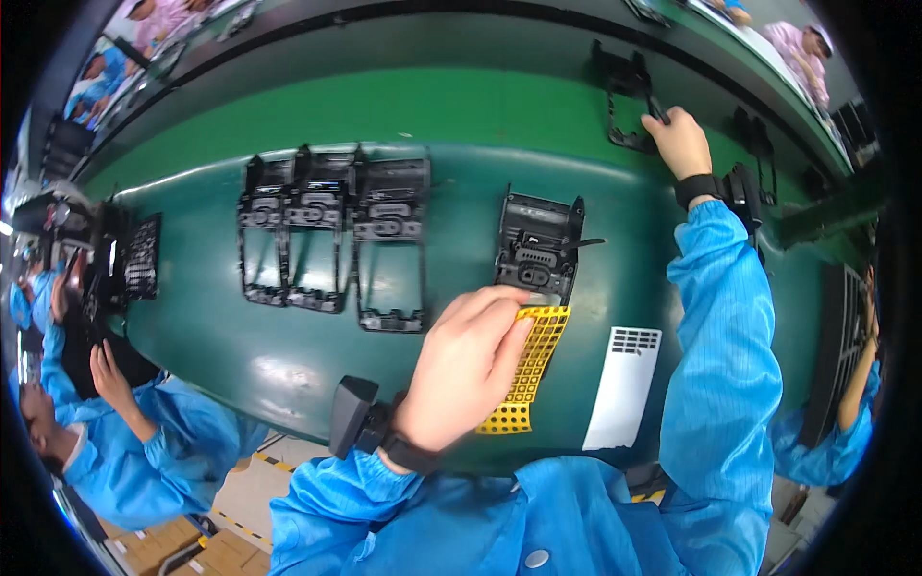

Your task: Assembling plastic components for electronic device housings by applying internal stickers and inserting internal parts using tweezers.

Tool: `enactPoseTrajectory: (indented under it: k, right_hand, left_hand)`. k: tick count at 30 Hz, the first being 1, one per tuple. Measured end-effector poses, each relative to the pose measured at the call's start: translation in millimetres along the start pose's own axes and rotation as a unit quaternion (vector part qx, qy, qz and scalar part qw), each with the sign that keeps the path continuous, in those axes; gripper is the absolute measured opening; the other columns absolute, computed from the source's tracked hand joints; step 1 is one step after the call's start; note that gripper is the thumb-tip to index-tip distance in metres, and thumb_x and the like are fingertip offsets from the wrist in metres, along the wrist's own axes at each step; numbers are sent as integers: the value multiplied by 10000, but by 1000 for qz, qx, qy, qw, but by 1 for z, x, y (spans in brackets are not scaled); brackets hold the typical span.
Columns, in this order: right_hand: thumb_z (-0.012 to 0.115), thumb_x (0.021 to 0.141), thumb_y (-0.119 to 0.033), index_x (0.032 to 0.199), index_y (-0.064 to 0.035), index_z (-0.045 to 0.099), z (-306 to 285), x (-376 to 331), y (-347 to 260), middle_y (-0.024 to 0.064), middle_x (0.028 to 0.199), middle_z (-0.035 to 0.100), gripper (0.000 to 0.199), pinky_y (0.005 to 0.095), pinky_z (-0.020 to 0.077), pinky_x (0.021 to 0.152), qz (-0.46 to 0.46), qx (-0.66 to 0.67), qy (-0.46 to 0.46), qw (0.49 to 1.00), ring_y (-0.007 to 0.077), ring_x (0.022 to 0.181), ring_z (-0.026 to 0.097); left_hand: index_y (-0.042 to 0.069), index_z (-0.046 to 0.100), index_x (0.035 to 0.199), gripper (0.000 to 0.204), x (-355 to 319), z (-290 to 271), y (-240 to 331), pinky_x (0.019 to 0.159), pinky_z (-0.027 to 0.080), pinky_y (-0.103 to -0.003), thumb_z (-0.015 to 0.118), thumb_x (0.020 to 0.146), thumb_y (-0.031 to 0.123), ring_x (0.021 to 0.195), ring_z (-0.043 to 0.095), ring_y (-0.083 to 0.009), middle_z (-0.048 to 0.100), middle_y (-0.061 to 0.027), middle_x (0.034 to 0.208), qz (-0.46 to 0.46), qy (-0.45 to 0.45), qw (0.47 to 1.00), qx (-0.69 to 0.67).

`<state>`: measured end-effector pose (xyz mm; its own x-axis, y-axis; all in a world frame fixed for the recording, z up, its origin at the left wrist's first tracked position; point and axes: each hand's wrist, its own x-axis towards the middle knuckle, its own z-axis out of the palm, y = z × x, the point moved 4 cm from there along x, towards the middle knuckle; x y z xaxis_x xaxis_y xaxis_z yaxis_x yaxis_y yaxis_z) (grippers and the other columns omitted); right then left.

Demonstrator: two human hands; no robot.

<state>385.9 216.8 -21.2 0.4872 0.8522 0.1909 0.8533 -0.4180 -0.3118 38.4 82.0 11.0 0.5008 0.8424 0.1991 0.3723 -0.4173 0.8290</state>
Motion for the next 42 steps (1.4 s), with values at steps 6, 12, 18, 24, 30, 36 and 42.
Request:
enactPoseTrajectory:
  k: [6, 12, 18, 24, 30, 36, 42]
  right_hand:
    - [622, 795, -225, 854, 65, 613, -12, -2, 0, 287, 861, 615, 295, 462, 462, 760, -80, 38, -18, 996, 435, 851, 602]
    - [595, 794, -111, 759, 13, 456, -64, -144, -26, 97, 648, 423, 190, 339, 376, 569, -88, 292, -154, 940, 152, 625, 414]
    - [635, 817, -78, 952, -21, 468, -91, -279, -40, 205, 744, 611, 222, 436, 506, 600, -53, 270, -286, 918, 415, 715, 632]
    - [638, 832, -93, 1055, -53, 442, -86, -308, -5, 141, 708, 607, 300, 428, 487, 559, -6, 342, -285, 895, 356, 632, 624]
    - [411, 989, -290, 894, 1, 626, -119, -277, 72, 76, 866, 544, 375, 288, 386, 779, 8, 492, -59, 869, 153, 818, 488]
    - [505, 967, -195, 913, 5, 607, -122, -285, 115, 16, 725, 570, 230, 225, 438, 601, 145, 540, -64, 826, 105, 646, 554]
    - [586, 840, 103, 1038, 56, 577, -107, -286, 122, 118, 1041, 597, 204, 278, 522, 788, 121, 580, -56, 803, 176, 874, 632]
  left_hand:
    - [-50, 584, 925, 104, 9, -17, -16, 794, 473, -404, 547, 871, 31, 903, 593, -373, 633, -185, 1030, 2, 69, 992, 102]
    - [-49, 597, 953, 116, 1, -30, -41, 760, 478, -366, 523, 890, 14, 832, 609, -335, 641, -185, 968, -34, 92, 981, 164]
    - [-51, 607, 971, 161, -1, -59, -56, 739, 487, -357, 525, 926, 79, 801, 631, -280, 649, -174, 892, -82, 140, 971, 174]
    - [-85, 583, 1139, 286, -21, -63, -29, 735, 461, -246, 514, 968, 133, 814, 576, -106, 670, -130, 952, -152, 216, 942, 205]
    - [-38, 596, 873, 219, -26, 8, 69, 820, 473, -340, 513, 925, 158, 935, 630, -219, 652, -170, 1066, 0, -20, 1000, -7]
    - [37, 567, 712, 144, -19, 122, 126, 1018, 386, -494, 660, 755, 138, 1227, 505, -326, 586, -132, 1244, 180, -303, 935, 21]
    - [26, 587, 762, 128, -14, 164, 110, 1058, 340, -502, 642, 756, 141, 1274, 438, -367, 523, -155, 1314, 190, -328, 918, 113]
